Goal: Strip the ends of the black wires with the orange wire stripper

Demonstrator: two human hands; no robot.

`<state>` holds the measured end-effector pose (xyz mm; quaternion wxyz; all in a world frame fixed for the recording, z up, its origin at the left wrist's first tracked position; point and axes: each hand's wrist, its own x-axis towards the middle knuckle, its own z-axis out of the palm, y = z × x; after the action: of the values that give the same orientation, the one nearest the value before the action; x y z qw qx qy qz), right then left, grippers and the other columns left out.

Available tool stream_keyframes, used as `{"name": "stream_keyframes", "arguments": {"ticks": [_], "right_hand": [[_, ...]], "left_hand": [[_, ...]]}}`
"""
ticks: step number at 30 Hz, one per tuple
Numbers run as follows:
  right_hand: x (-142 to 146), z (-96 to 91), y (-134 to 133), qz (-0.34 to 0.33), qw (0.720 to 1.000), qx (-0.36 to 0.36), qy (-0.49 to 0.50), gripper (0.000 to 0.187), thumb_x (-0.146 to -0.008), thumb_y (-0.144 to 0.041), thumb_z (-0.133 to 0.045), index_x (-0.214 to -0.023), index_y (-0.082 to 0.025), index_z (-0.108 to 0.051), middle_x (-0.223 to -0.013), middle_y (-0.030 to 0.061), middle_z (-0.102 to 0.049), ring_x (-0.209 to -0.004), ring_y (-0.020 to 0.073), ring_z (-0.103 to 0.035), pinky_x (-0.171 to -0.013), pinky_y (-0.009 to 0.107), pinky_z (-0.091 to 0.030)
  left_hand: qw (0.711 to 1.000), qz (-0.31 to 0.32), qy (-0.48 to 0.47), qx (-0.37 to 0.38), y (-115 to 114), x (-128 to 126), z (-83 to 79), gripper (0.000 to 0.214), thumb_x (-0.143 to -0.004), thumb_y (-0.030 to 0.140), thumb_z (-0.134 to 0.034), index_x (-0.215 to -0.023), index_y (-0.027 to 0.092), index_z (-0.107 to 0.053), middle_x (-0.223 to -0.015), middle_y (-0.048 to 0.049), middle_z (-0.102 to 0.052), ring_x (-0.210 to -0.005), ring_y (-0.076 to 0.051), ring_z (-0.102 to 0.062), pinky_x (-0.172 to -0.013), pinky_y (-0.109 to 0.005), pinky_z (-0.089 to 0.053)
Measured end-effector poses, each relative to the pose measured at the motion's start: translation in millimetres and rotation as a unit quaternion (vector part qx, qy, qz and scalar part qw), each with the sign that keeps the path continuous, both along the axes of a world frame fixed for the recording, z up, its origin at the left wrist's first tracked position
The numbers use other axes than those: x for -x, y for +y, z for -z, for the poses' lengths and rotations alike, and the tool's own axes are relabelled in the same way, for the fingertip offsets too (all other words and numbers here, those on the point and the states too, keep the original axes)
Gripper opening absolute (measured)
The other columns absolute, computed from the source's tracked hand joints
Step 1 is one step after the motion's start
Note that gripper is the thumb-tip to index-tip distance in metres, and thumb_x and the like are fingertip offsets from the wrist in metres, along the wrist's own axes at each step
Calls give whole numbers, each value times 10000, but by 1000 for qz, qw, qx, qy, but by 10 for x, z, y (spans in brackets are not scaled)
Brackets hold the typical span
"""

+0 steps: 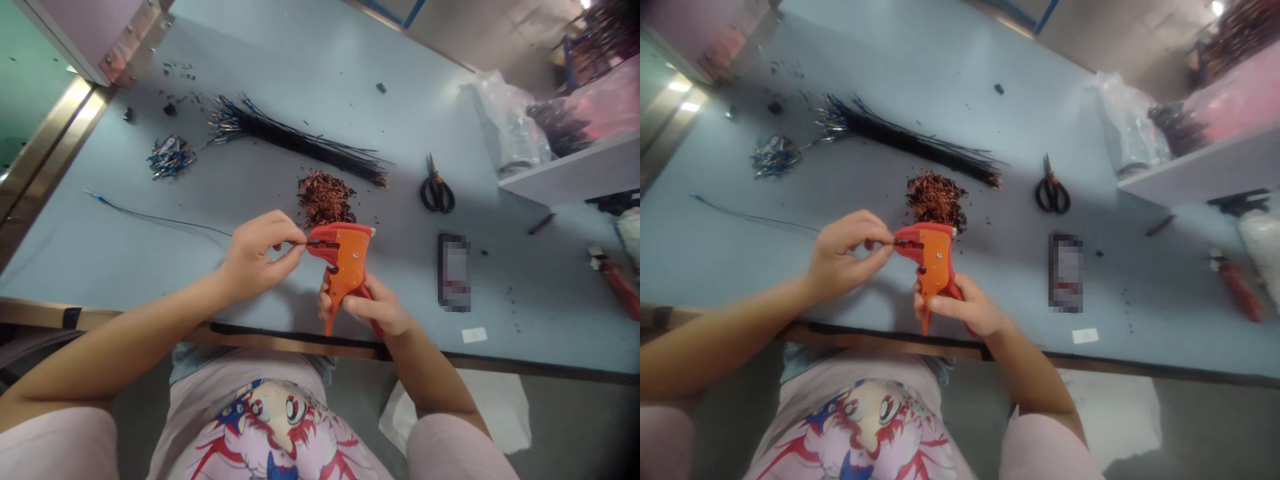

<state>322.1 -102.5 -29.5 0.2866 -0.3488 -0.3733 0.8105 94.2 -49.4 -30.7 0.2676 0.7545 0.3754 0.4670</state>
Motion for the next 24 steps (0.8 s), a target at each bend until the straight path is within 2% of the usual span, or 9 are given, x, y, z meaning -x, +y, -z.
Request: {"name": "stream_keyframes", "arguments": {"ticks": [6,15,20,24], "right_hand": [[-13,52,7,-13,999,-51,-5,266,-835,-295,-724,-1024,-137,-623,-873,65,-634,-737,163,-639,-618,318,-605],[-41,61,2,-19,998,-65,-17,239,-840,-249,-721,-1024,-130,-625,-862,60,-630,-739,150,-646,-627,275,-582],[-65,88,8,-34,997,-75,-5,236,-846,-251,-719,-1019,-122,-624,-858,66,-642,-724,150,-653,-667,297,-579],[-92,97,20,-45,996,-76,11,229,-854,-250,-704,-1030,-126,-627,-826,63,-652,-686,150,-648,-630,294,-575]], "left_hand": [[997,-18,34,-73,-9,22,-44,101,-814,114,-593,-816,189,-661,-803,-24,-665,-730,-124,-607,-674,-254,-488],[994,-6,36,-105,-13,29,-60,86,-793,80,-611,-805,164,-629,-780,-40,-662,-719,-133,-603,-672,-255,-500],[992,10,20,-126,-13,38,-87,99,-779,58,-609,-804,154,-617,-761,-39,-656,-713,-133,-594,-659,-251,-493],[992,26,13,-122,-20,36,-113,119,-779,46,-595,-808,161,-606,-755,-28,-653,-711,-130,-586,-660,-247,-492]]}}
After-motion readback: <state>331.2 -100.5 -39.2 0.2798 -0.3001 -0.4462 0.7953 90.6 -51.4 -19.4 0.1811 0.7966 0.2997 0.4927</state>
